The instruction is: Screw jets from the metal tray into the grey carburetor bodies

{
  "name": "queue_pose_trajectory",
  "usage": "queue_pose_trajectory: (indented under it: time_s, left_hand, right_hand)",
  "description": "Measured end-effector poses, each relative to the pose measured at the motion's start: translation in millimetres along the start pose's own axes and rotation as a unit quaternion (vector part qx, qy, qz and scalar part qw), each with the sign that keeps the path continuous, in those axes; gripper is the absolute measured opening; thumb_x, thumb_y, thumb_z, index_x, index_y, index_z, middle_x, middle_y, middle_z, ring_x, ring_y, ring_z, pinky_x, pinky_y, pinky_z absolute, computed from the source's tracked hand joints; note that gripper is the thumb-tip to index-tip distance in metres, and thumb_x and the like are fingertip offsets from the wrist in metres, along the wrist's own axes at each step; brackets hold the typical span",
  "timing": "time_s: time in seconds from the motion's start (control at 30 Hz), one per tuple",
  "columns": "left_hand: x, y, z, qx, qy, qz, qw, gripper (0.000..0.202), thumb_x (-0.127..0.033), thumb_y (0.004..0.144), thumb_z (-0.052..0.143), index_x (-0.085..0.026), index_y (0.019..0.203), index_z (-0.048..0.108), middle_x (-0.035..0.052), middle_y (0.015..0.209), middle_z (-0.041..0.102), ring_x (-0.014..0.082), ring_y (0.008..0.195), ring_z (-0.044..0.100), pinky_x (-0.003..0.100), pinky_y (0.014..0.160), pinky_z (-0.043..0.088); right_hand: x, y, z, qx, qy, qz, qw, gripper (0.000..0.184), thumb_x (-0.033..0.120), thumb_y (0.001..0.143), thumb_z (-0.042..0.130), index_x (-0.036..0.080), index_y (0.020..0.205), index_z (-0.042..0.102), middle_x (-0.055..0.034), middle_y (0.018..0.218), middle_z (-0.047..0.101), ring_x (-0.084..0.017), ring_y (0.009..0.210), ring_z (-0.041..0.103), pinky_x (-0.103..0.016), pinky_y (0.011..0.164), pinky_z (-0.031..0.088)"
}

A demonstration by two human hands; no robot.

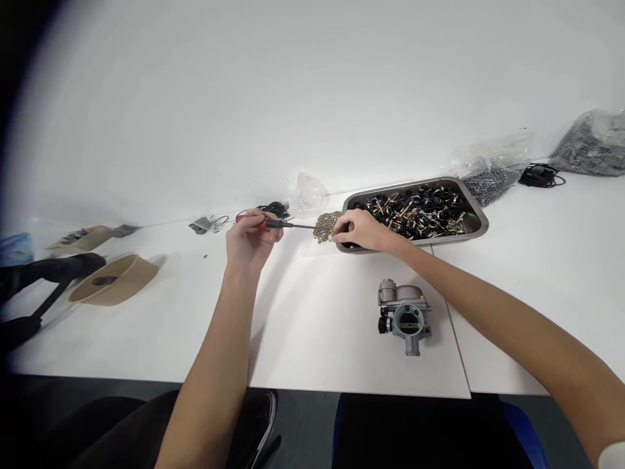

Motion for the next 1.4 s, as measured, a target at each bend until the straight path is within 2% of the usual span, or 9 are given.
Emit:
queue_pose_trajectory:
  time_s: [0.23,0.3,0.37,0.43,0.57,0.7,0.97,1.1,1.4]
  left_hand:
    - [-7.7,3.3,-9.8,-0.007,0.009,0.02,1.0,0.02,-0.024,0.067,0.062,-0.021,0.058,0.045,0.0004,0.057,0.052,0.0102,0.043,0.043,0.029,0.047,0.036]
    - [-7.0,4.5,-14.2,-0.016,0.001,0.017,1.0,0.023,-0.024,0.066,0.063,-0.021,0.057,0.042,0.0003,0.058,0.053,0.0094,0.043,0.042,0.029,0.047,0.035]
    - [-5.1,5.5,-17.5,-0.022,-0.008,0.013,1.0,0.026,-0.025,0.065,0.064,-0.021,0.058,0.04,0.0,0.06,0.054,0.0085,0.043,0.041,0.028,0.048,0.035]
    - [-3.5,6.2,-17.9,-0.019,-0.003,0.012,1.0,0.028,-0.026,0.065,0.065,-0.021,0.059,0.039,-0.0005,0.06,0.053,0.0081,0.043,0.041,0.028,0.049,0.035]
    - [-0.5,6.3,-14.0,-0.006,0.022,0.011,1.0,0.025,-0.028,0.068,0.065,-0.021,0.061,0.042,0.0,0.062,0.055,0.009,0.043,0.043,0.029,0.05,0.036]
    - [2.5,5.9,-11.9,-0.009,0.02,0.003,1.0,0.022,-0.028,0.068,0.065,-0.02,0.064,0.045,0.0001,0.065,0.059,0.0087,0.043,0.045,0.028,0.049,0.036]
    - [5.6,5.2,-10.2,-0.016,-0.006,-0.005,1.0,0.019,-0.024,0.067,0.068,-0.02,0.063,0.05,0.0013,0.067,0.065,0.0089,0.042,0.047,0.027,0.046,0.039]
    - [5.8,4.6,-8.9,-0.017,0.001,-0.011,1.0,0.016,-0.023,0.066,0.065,-0.02,0.062,0.049,0.0012,0.065,0.064,0.0092,0.042,0.046,0.028,0.046,0.038]
    - [7.5,5.1,-10.9,-0.022,-0.015,-0.008,1.0,0.014,-0.019,0.063,0.067,-0.02,0.066,0.053,0.0006,0.067,0.068,0.0096,0.041,0.05,0.028,0.045,0.04]
  right_hand:
    - [6.0,10.6,0.2,-0.003,-0.057,-0.008,0.998,0.012,0.029,0.085,0.072,0.018,0.081,0.076,-0.0068,0.097,0.067,-0.018,0.087,0.057,-0.032,0.082,0.044]
    - [6.9,19.9,-4.9,-0.042,-0.073,-0.003,0.996,0.016,0.03,0.085,0.074,0.017,0.094,0.077,-0.009,0.106,0.066,-0.019,0.091,0.058,-0.034,0.087,0.044]
    - [7.3,26.4,-10.8,-0.079,-0.077,0.002,0.994,0.034,0.031,0.084,0.076,0.016,0.114,0.074,-0.0115,0.117,0.063,-0.02,0.094,0.057,-0.036,0.09,0.045]
    - [8.4,28.2,-14.1,-0.086,-0.073,-0.002,0.994,0.044,0.028,0.084,0.075,0.016,0.125,0.07,-0.0123,0.122,0.061,-0.021,0.096,0.057,-0.036,0.092,0.045]
    - [7.5,20.9,-18.2,-0.039,-0.048,0.014,0.998,0.028,0.024,0.081,0.074,0.016,0.108,0.077,-0.01,0.11,0.065,-0.019,0.091,0.058,-0.035,0.084,0.046]
    - [10.4,14.3,-17.9,0.009,-0.013,0.024,1.0,0.022,0.031,0.079,0.078,0.017,0.095,0.081,-0.0084,0.099,0.069,-0.017,0.084,0.058,-0.034,0.076,0.044]
    - [7.5,14.3,-7.4,0.017,-0.004,0.046,0.999,0.027,0.031,0.078,0.077,0.016,0.1,0.083,-0.0069,0.091,0.07,-0.014,0.074,0.056,-0.031,0.069,0.042]
    - [8.5,14.8,-6.6,0.006,0.011,0.027,1.0,0.023,0.031,0.078,0.076,0.017,0.095,0.083,-0.0063,0.089,0.071,-0.015,0.077,0.058,-0.03,0.072,0.043]
    - [7.1,15.6,-7.8,-0.002,0.004,0.013,1.0,0.018,0.032,0.079,0.075,0.015,0.083,0.081,-0.006,0.084,0.072,-0.012,0.07,0.057,-0.029,0.067,0.04]
Point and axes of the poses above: each hand's wrist, its own y-axis towards the middle knuckle, its own z-axis out of the palm, x = y × z, the point moved 9 cm from there along y, towards the middle knuckle
